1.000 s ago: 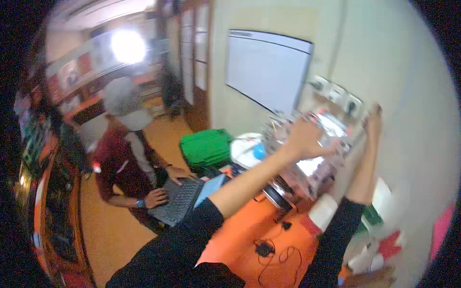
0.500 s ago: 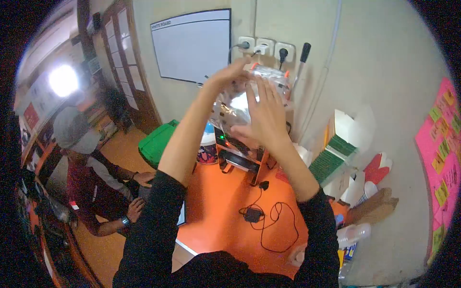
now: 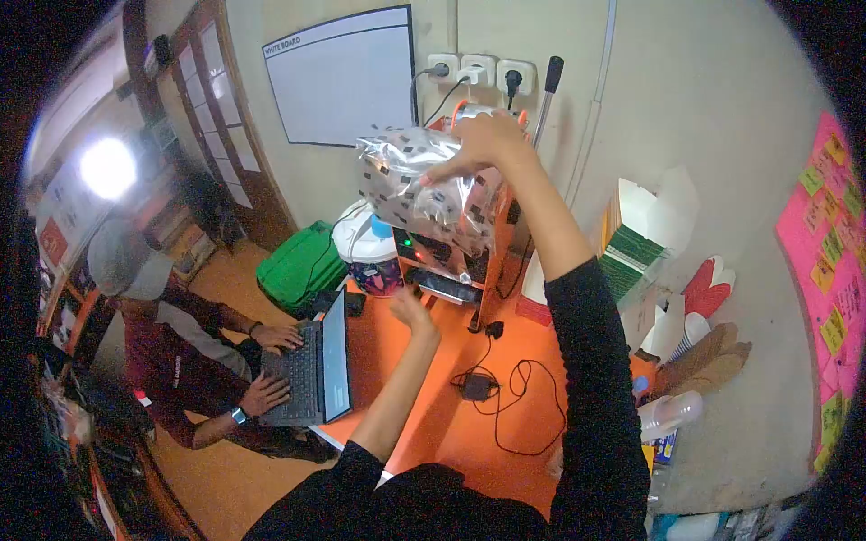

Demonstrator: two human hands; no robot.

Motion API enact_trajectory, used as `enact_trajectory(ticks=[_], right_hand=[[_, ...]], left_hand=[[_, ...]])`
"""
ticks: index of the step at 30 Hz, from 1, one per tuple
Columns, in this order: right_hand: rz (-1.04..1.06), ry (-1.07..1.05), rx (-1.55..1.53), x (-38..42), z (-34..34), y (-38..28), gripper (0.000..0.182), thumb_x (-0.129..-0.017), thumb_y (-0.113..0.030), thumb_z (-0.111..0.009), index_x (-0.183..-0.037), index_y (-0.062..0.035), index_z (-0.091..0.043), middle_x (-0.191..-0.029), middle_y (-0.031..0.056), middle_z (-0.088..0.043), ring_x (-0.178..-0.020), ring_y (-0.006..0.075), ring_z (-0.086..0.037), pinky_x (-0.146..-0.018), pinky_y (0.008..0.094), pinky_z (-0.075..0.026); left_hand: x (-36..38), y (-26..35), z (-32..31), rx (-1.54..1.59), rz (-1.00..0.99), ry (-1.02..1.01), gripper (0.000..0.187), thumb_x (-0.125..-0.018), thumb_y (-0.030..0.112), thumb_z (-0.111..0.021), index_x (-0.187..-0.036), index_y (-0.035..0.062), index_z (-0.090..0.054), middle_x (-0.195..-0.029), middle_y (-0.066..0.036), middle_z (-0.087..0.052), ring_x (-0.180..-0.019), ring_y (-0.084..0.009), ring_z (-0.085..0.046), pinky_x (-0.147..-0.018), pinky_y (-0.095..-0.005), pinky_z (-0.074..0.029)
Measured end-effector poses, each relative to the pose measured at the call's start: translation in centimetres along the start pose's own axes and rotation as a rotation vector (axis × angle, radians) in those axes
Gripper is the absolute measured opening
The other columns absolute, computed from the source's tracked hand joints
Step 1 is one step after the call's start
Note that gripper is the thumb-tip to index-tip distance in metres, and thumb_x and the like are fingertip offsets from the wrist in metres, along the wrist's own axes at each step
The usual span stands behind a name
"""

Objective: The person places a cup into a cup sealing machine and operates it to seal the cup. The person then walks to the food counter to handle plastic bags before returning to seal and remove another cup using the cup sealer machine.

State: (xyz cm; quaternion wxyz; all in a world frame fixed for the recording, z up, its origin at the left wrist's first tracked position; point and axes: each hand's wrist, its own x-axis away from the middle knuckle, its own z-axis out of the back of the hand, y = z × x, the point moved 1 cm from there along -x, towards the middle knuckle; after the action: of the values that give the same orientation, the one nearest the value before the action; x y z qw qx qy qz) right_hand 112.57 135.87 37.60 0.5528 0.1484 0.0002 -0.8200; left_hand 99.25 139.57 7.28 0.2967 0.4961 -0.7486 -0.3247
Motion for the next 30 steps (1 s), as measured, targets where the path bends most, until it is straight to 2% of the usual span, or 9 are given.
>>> enact_trajectory(ticks=[2,5,8,11,17,20,22,25,30], right_hand=[[-0.009,-0.048,-0.027,-1.0,0.6,0.9,0.111,-0.044,-0.087,-0.063,-0.123,-0.0099,-0.065,-0.106,0.0191,-0.069,-0.106,0.0350,-0.062,-0.099,0.0484,-0.041],[-0.024,-0.245,-0.182,-2.0,0.7,1.9,0.119,-0.044,-0.089,-0.062,-0.125,-0.0019,-0.061,-0.118,0.0240,-0.063,-0.115,0.0370,-0.058,-0.100,0.0473,-0.042],[-0.016,-0.222,-0.280,-2.1,-0.2,2.5,0.124,-0.044,-0.089,-0.063,-0.125,0.0054,-0.058,-0.127,0.0272,-0.056,-0.121,0.0385,-0.053,-0.103,0.0444,-0.042],[-0.026,-0.209,-0.289,-2.1,-0.5,2.8,0.120,-0.046,-0.090,-0.061,-0.125,0.0002,-0.060,-0.126,0.0244,-0.058,-0.117,0.0382,-0.056,-0.099,0.0433,-0.047],[0.072,-0.182,-0.306,-1.5,-0.3,2.5,0.121,-0.053,-0.090,-0.059,-0.136,-0.0021,-0.050,-0.134,0.0255,-0.051,-0.122,0.0383,-0.053,-0.105,0.0450,-0.041],[0.060,-0.085,-0.314,-2.3,-1.7,2.9,0.110,-0.059,-0.087,-0.058,-0.138,-0.0110,-0.048,-0.134,0.0219,-0.052,-0.121,0.0388,-0.053,-0.105,0.0452,-0.039],[0.233,0.008,-0.352,-2.3,-1.8,3.3,0.098,-0.065,-0.085,-0.055,-0.138,-0.0218,-0.048,-0.132,0.0168,-0.056,-0.119,0.0382,-0.055,-0.103,0.0451,-0.041],[0.232,0.056,-0.222,-1.5,-1.4,2.9,0.081,-0.075,-0.078,-0.054,-0.138,-0.0267,-0.048,-0.137,0.0111,-0.053,-0.121,0.0338,-0.053,-0.099,0.0414,-0.044],[0.209,0.115,-0.100,1.4,-0.2,1.0,0.079,-0.077,-0.075,-0.054,-0.139,-0.0259,-0.049,-0.140,0.0101,-0.051,-0.130,0.0309,-0.045,-0.112,0.0492,-0.025]], left_hand=[[-5.2,-8.9,5.3,0.252,0.529,-0.094,0.059,-0.088,0.047,-0.050,-0.129,0.0050,-0.049,-0.117,-0.017,-0.054,-0.113,-0.0283,-0.050,-0.094,-0.0480,-0.043],[-4.6,-8.7,5.9,0.256,0.710,-0.047,0.066,-0.085,0.059,-0.048,-0.126,0.0070,-0.054,-0.112,-0.015,-0.060,-0.114,-0.0275,-0.052,-0.099,-0.0479,-0.040],[-5.2,-8.7,5.6,0.407,0.709,-0.137,0.060,-0.087,0.054,-0.050,-0.123,0.0065,-0.052,-0.118,-0.012,-0.055,-0.120,-0.0273,-0.048,-0.104,-0.0466,-0.036],[-5.4,-8.8,6.1,0.500,0.728,-0.190,0.058,-0.086,0.052,-0.053,-0.122,0.0063,-0.049,-0.120,-0.011,-0.052,-0.122,-0.0275,-0.046,-0.106,-0.0460,-0.034],[-2.8,-7.6,9.4,0.483,0.720,-0.194,0.058,-0.086,0.049,-0.058,-0.124,0.0063,-0.047,-0.124,-0.010,-0.049,-0.118,-0.0282,-0.048,-0.105,-0.0456,-0.034],[-0.4,-5.9,11.5,0.470,0.679,-0.237,0.057,-0.087,0.049,-0.057,-0.123,0.0066,-0.046,-0.122,-0.008,-0.051,-0.115,-0.0257,-0.050,-0.097,-0.0448,-0.040],[1.1,-5.2,13.2,0.459,0.693,-0.260,0.056,-0.087,0.050,-0.056,-0.122,0.0070,-0.047,-0.121,-0.008,-0.052,-0.114,-0.0250,-0.051,-0.096,-0.0443,-0.040],[2.7,-4.1,14.7,0.432,0.710,-0.252,0.054,-0.087,0.050,-0.054,-0.120,0.0078,-0.048,-0.120,-0.007,-0.053,-0.113,-0.0235,-0.051,-0.092,-0.0424,-0.042],[4.2,-2.4,15.8,0.414,0.731,-0.274,0.052,-0.088,0.049,-0.054,-0.119,0.0075,-0.049,-0.116,-0.007,-0.055,-0.108,-0.0227,-0.054,-0.092,-0.0421,-0.043]])
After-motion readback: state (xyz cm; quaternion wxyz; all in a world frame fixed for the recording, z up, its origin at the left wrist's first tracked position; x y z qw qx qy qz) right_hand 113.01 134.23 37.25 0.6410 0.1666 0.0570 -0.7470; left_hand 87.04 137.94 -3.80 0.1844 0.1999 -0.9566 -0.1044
